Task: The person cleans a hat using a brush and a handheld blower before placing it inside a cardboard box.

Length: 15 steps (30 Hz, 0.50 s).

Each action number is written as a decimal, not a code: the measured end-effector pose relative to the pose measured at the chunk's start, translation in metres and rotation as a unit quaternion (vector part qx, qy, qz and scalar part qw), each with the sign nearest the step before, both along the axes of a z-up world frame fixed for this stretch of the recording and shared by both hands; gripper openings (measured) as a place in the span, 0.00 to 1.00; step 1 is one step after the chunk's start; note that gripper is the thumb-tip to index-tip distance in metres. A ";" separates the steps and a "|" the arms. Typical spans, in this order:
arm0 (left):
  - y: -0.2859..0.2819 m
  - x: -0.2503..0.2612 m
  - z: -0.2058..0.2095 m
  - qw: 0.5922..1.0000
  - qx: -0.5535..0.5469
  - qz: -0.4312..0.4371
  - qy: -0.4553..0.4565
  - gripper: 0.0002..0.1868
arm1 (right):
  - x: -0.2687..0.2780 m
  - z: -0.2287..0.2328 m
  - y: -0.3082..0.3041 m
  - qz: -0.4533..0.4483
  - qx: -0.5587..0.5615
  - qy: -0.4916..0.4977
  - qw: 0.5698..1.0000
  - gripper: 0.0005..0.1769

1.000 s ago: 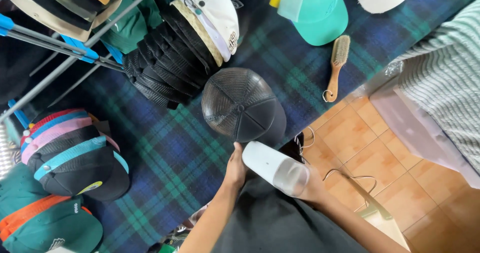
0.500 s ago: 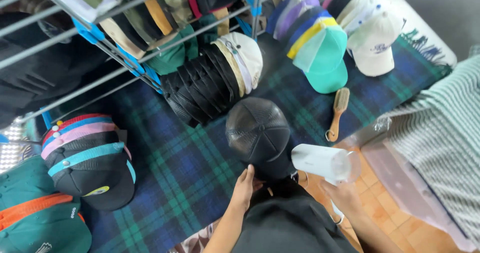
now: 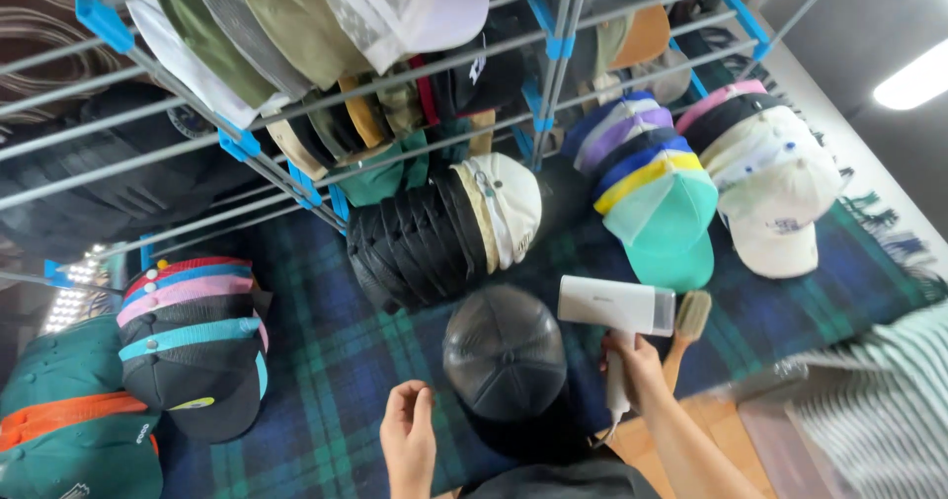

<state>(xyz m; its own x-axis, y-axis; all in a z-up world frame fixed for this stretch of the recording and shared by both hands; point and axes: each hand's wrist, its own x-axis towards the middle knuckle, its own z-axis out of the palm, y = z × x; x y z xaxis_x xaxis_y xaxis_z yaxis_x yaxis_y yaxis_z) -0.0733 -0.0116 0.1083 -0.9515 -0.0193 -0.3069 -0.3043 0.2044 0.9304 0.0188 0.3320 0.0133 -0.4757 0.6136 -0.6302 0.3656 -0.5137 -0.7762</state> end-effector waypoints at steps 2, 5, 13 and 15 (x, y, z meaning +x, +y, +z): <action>0.030 -0.012 0.048 0.999 -0.033 0.025 0.011 0.08 | -0.021 -0.010 0.012 -0.005 -0.016 0.000 1.000 0.14; 0.091 -0.030 0.092 0.995 -0.016 -0.041 0.086 0.08 | -0.042 -0.032 0.026 0.012 -0.026 0.046 0.999 0.15; 0.281 -0.096 0.151 0.934 0.024 -0.292 0.203 0.08 | -0.059 -0.075 0.067 0.343 0.118 -0.141 0.921 0.30; 0.317 -0.120 0.150 0.933 0.037 -0.287 0.212 0.11 | -0.070 -0.005 0.103 0.481 0.116 -0.163 0.854 0.20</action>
